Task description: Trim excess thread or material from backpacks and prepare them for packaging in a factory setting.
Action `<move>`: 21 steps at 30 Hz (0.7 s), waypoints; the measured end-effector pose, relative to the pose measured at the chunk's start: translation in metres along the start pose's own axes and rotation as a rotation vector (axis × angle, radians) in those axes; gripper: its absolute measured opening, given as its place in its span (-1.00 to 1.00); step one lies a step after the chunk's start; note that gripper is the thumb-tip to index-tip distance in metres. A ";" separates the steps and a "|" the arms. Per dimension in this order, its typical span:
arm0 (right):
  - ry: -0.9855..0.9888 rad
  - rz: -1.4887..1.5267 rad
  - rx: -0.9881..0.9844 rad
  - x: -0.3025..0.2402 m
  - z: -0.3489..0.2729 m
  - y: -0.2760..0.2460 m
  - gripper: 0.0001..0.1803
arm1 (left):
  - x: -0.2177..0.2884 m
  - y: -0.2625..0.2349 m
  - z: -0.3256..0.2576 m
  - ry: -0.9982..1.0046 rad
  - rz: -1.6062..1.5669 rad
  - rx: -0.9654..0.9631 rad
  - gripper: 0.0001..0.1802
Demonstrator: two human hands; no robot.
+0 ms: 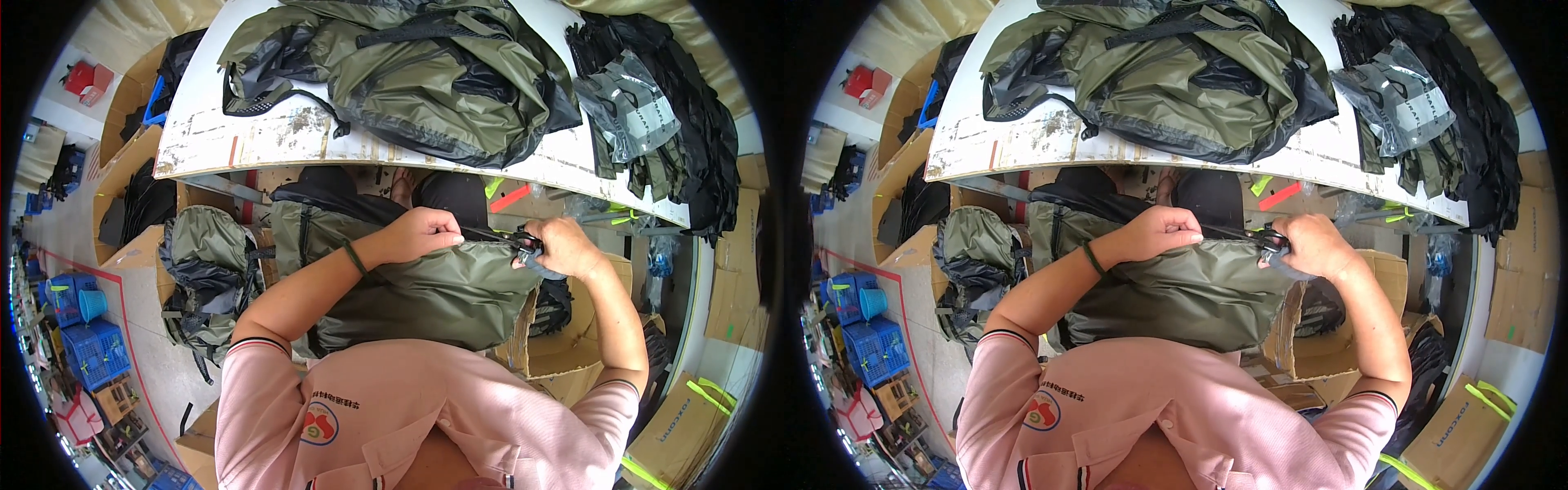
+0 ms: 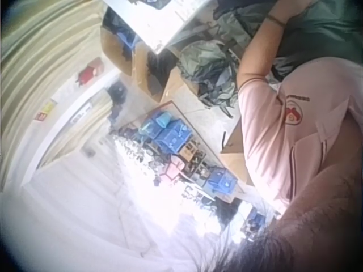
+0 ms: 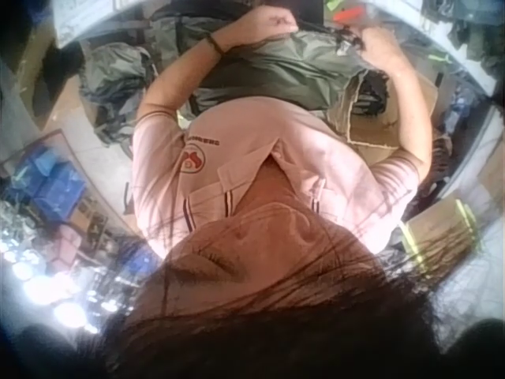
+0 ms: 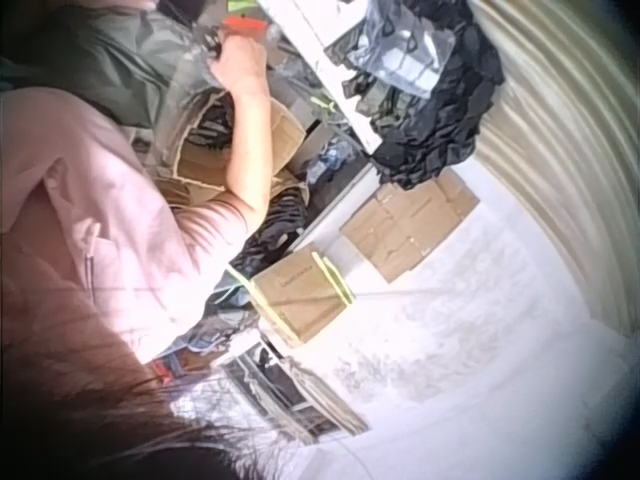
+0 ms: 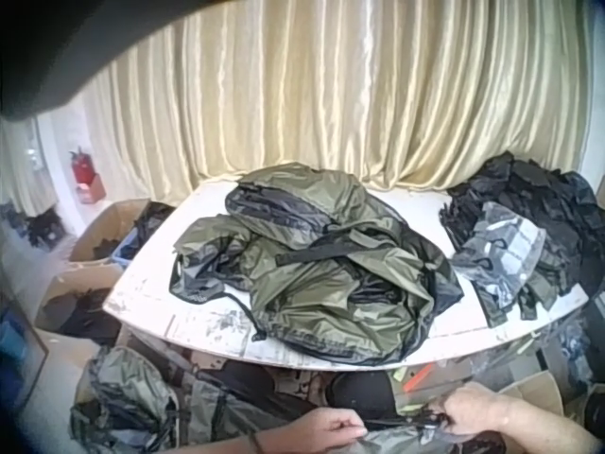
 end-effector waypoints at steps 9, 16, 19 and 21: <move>-0.021 -0.016 -0.018 0.001 -0.004 0.005 -0.47 | 0.002 -0.015 0.000 -0.053 -0.052 0.133 -0.84; -0.056 -0.080 -0.041 -0.014 0.015 -0.005 -0.61 | -0.002 -0.018 -0.002 -0.065 -0.054 0.172 -0.79; -0.092 -0.009 -0.021 -0.006 0.009 0.004 -0.76 | 0.008 -0.038 -0.022 -0.030 0.124 0.141 -0.76; -0.097 0.024 0.008 0.001 0.000 0.004 -0.77 | 0.007 -0.060 -0.042 0.045 0.354 0.092 -0.72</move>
Point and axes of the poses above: each hand's wrist, its own z-axis towards the middle knuckle, its own y-axis out of the palm, x = y × z, the point moved 5 cm from there along z, towards the middle knuckle, and after that the axes turned 8 degrees about -y, right-handed, at the moved point
